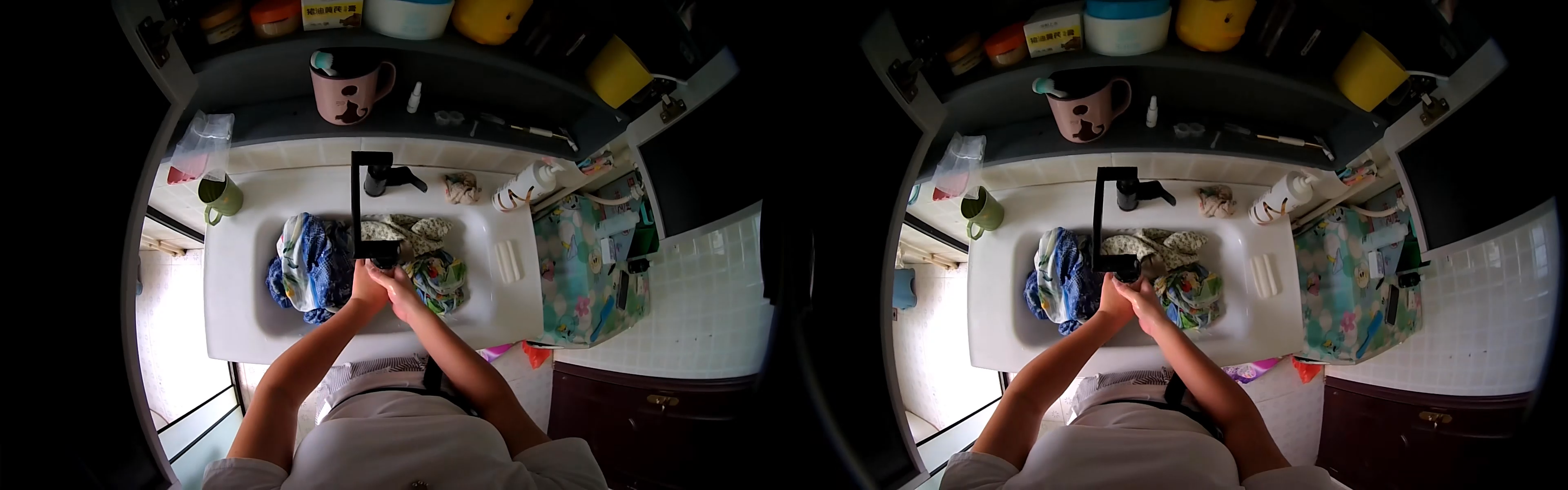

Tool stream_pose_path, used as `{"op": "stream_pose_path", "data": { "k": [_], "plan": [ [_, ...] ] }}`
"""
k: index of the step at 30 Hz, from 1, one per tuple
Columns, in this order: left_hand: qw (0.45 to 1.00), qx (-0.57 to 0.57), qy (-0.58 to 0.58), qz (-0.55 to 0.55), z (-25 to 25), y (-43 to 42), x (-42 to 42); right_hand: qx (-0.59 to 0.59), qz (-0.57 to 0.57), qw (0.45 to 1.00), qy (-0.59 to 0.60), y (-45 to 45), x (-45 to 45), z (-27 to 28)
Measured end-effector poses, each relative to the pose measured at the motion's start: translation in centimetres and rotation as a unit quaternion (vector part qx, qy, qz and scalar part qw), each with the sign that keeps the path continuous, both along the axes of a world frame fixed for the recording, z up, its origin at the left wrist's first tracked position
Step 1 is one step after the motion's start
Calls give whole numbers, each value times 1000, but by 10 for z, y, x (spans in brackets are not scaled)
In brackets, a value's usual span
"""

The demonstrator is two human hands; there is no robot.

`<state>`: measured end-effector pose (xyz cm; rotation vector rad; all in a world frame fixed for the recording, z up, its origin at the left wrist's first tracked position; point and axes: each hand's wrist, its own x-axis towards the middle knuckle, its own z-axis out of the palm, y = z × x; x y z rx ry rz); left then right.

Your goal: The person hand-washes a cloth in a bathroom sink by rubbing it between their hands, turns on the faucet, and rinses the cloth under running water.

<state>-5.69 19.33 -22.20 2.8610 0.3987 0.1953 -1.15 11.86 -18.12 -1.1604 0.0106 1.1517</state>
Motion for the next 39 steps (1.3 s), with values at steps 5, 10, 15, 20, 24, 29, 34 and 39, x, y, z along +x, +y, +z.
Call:
{"op": "stream_pose_path", "data": {
  "k": [5, 10, 15, 20, 24, 29, 34, 39],
  "plan": [
    [998, 43, 30, -31, -6, -4, 1, 26, 36, 997, -61, -13, 4, -6],
    [997, -12, -41, -61, 20, 2, -1, 94, 64, 994, -7, -28, 1, 1],
    [992, -2, -100, -81, 35, 9, -3, 126, 42, 986, 100, -39, 7, -30],
    [995, -62, -55, -63, 38, 11, 2, 19, -39, 998, -52, -27, -7, -7],
    [998, -43, -19, -38, 14, 13, 6, -17, -47, 996, -74, -17, -15, 16],
    [998, -19, -36, -47, 0, 13, 9, 25, -38, 991, -123, -12, -14, -6],
    [999, -17, 26, -37, 4, 13, 13, 34, -14, 993, -110, -17, -12, -1],
    [995, 89, -18, -46, -7, 9, 7, 19, -71, 996, -58, -6, -15, 4]
  ]
}}
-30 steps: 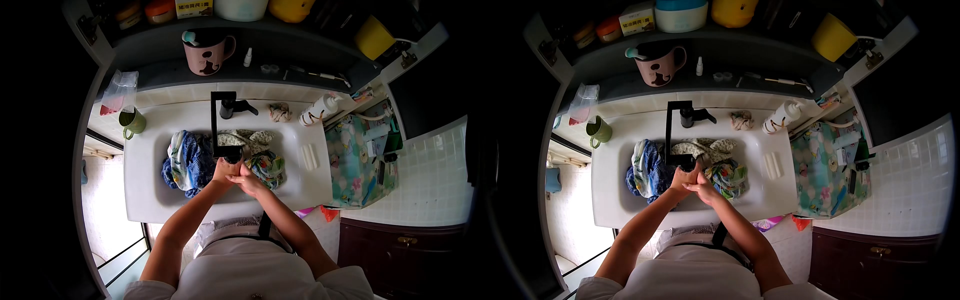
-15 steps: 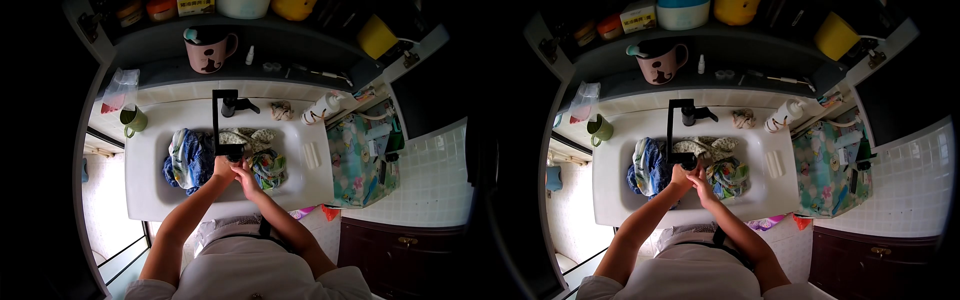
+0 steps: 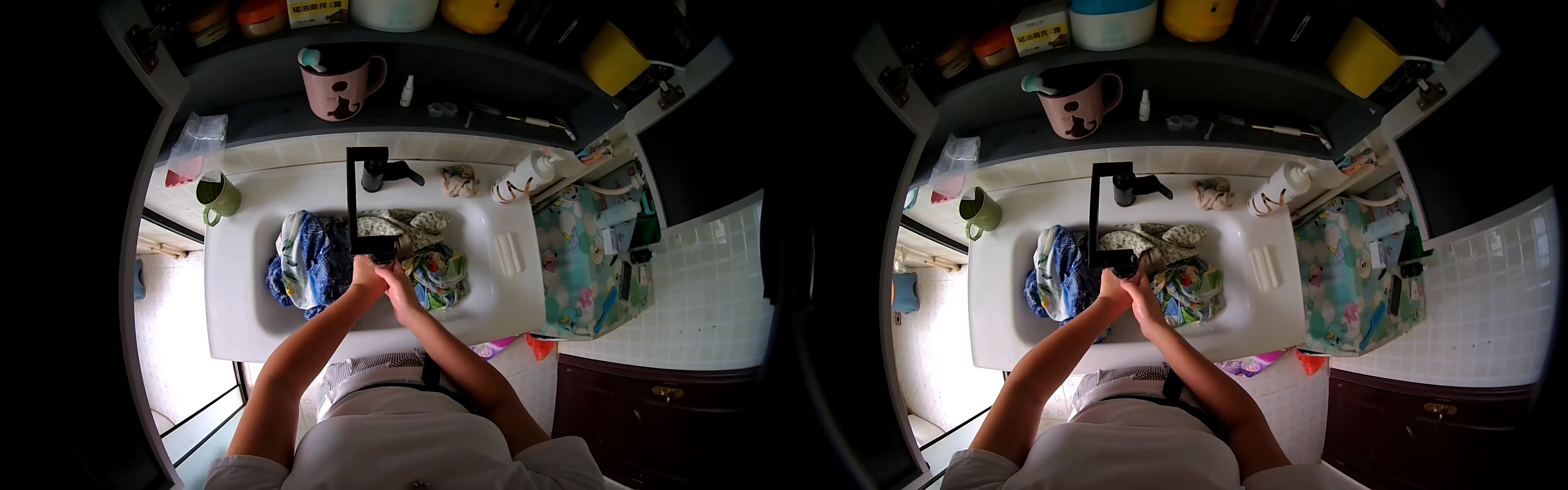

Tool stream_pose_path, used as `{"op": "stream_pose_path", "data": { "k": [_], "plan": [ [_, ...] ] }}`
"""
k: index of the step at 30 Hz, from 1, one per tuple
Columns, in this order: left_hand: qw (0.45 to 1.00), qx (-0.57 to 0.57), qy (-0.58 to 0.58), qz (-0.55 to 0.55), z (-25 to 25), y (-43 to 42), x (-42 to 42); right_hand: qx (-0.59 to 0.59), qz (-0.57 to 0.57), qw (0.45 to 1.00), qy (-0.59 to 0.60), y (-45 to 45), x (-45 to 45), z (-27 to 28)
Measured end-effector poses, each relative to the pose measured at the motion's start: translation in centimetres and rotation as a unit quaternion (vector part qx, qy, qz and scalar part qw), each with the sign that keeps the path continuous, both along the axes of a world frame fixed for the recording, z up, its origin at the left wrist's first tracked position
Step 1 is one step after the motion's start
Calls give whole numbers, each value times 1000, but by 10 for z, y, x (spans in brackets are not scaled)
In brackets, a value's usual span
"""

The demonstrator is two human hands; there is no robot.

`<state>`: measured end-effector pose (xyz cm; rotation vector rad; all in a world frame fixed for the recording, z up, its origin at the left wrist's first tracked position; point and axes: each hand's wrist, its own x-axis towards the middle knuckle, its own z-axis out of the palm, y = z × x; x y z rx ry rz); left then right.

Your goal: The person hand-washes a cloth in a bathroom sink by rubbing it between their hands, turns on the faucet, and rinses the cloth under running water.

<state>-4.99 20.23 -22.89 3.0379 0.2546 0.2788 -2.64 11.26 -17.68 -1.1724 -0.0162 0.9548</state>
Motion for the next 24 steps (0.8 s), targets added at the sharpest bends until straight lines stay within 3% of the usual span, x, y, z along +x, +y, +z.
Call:
{"op": "stream_pose_path", "data": {
  "k": [1, 3, 6, 9, 12, 15, 18, 22, 24],
  "plan": [
    [989, -143, -13, 24, 1, 0, 1, -6, 10, 1000, -22, 1, 1, -4],
    [905, -417, -38, 70, 5, 0, 3, -19, 20, 1000, 2, -1, 2, -9],
    [936, -342, -66, 41, 11, 2, 2, -16, 29, 999, 10, -6, 3, -8],
    [920, -389, -31, 34, 26, 2, -1, -8, -7, 998, 54, -3, 1, 6],
    [993, -105, 47, 31, 3, -1, 5, -39, -10, 999, 28, 0, 0, 3],
    [986, -168, 0, 11, 20, 2, 1, -67, 29, 997, 9, -4, 4, -14],
    [996, -83, 33, 31, 10, -2, 3, -31, 40, 998, 30, -12, 5, -20],
    [992, -126, 2, 20, 6, -1, 3, 2, -39, 995, 91, -4, 1, 0],
    [994, -107, 24, 20, 9, -2, 4, -12, 0, 999, 38, -5, 2, 0]
  ]
}}
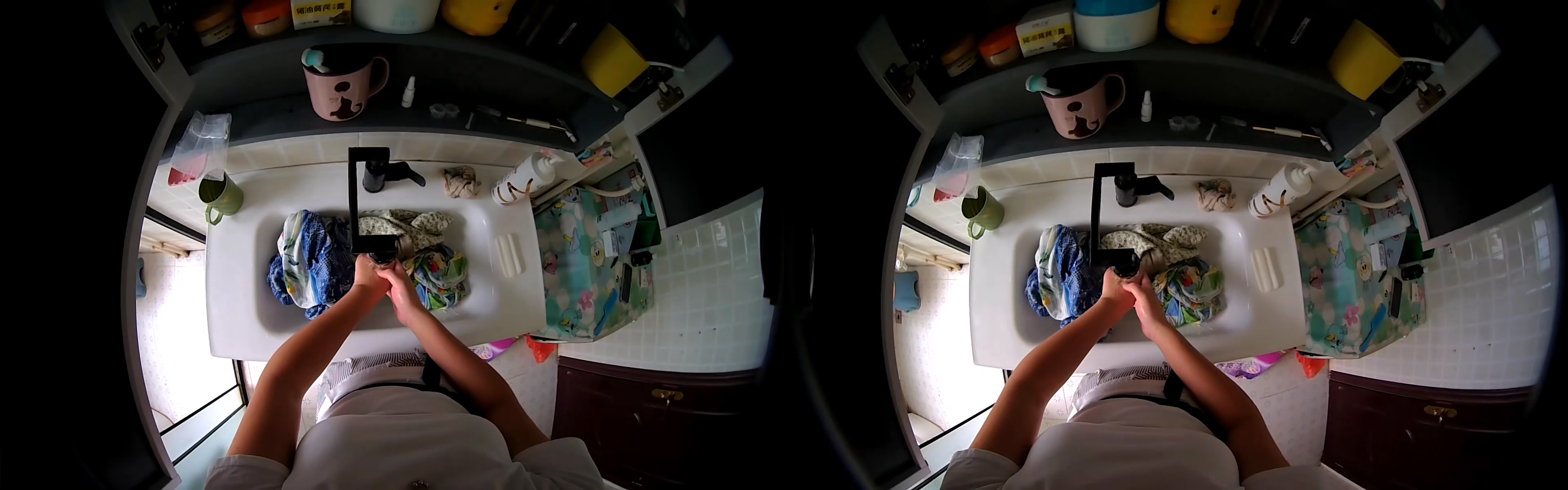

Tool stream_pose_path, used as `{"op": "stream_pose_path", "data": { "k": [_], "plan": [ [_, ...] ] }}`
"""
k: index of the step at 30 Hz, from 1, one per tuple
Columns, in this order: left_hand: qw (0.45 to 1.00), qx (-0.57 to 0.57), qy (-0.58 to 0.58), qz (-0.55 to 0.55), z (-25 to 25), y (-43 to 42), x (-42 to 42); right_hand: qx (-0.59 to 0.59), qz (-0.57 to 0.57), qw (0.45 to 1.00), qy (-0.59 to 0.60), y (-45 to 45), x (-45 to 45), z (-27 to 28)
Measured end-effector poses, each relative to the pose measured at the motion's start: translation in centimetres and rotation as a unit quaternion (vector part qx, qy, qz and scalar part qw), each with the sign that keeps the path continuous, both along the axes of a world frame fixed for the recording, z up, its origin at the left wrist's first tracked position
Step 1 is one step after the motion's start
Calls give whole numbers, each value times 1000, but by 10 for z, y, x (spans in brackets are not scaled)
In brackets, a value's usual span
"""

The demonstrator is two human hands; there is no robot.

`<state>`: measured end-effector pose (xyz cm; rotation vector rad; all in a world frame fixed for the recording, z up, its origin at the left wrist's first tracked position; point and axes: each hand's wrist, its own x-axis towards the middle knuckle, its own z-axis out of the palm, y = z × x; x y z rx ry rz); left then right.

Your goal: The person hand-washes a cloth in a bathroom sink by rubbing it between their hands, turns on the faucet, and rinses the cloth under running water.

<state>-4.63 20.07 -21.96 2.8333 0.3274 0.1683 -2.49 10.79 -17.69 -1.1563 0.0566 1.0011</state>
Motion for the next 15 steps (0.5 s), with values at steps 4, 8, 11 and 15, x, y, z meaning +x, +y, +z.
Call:
{"op": "stream_pose_path", "data": {
  "k": [4, 8, 11, 15],
  "plan": [
    [978, -199, 12, 68, 2, 1, 3, 12, 67, 997, -39, -6, 4, -14],
    [987, -146, -22, 66, -9, -1, 3, 34, -8, 999, 9, -1, -1, -3],
    [998, 55, 3, -6, -1, 2, 2, -12, 25, 999, -24, -3, 1, -7],
    [824, -541, -63, 156, -13, 0, 4, 32, 12, 999, 3, -5, 2, -18]
  ]
}}
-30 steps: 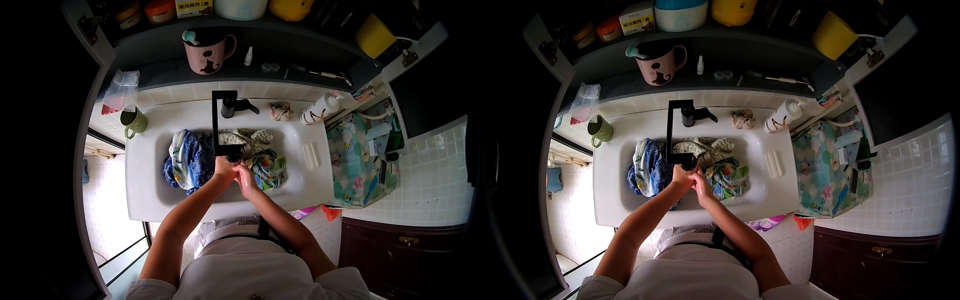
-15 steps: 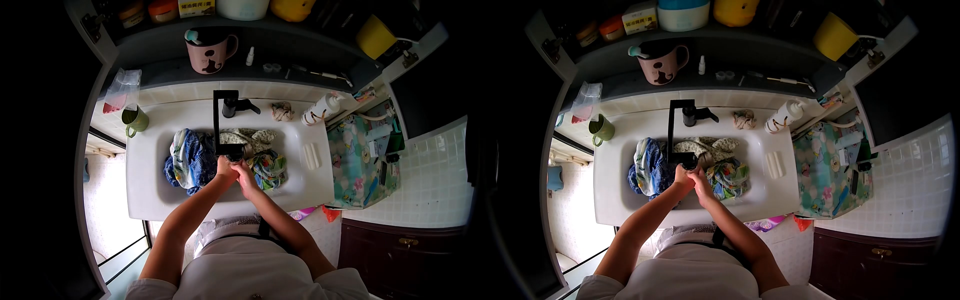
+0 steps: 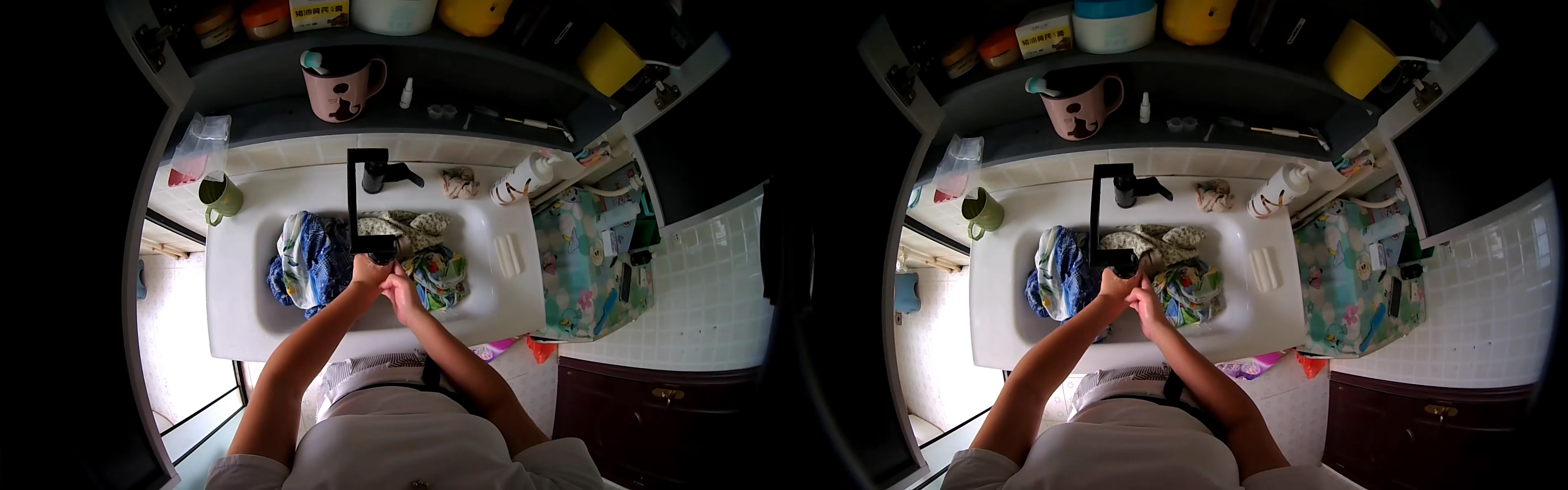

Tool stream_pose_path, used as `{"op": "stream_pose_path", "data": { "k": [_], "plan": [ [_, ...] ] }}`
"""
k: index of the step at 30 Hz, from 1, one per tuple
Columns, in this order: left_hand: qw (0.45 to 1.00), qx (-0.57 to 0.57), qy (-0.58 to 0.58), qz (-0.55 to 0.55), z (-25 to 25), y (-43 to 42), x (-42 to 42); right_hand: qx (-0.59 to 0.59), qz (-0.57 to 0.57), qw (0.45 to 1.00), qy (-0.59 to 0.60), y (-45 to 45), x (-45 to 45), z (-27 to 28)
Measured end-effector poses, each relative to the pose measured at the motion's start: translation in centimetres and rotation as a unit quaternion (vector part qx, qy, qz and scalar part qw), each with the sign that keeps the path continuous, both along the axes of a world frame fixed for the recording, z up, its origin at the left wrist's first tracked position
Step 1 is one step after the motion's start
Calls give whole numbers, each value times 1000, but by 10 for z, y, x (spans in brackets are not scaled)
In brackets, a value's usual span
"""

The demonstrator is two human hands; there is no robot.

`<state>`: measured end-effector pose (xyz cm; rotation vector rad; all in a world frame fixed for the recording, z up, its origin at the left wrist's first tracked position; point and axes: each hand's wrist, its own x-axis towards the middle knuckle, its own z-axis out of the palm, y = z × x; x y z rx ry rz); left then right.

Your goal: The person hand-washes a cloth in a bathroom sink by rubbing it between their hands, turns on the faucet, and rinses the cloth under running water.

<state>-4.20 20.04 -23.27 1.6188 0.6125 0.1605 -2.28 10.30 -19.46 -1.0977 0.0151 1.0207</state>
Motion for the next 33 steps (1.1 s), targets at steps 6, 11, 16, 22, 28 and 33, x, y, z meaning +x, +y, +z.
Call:
{"op": "stream_pose_path", "data": {
  "k": [6, 11, 16, 22, 28, 33],
  "plan": [
    [877, 462, -22, -129, 10, 8, -1, -36, 7, 999, -2, 3, 4, 11],
    [890, 443, -23, -104, -9, 7, 5, -3, -8, 1000, 16, 2, 4, 3],
    [920, 379, -54, -86, -6, 7, 4, 0, 5, 1000, 9, 2, 4, 2],
    [744, 638, 84, -179, -11, 8, 5, -4, -9, 1000, -1, 2, 1, 13],
    [866, 459, 74, -184, -3, 8, 4, -7, -19, 1000, 0, 3, 0, 11],
    [836, 508, 90, -186, 3, 8, -2, 37, -14, 999, 19, -3, 2, 5]
  ]
}}
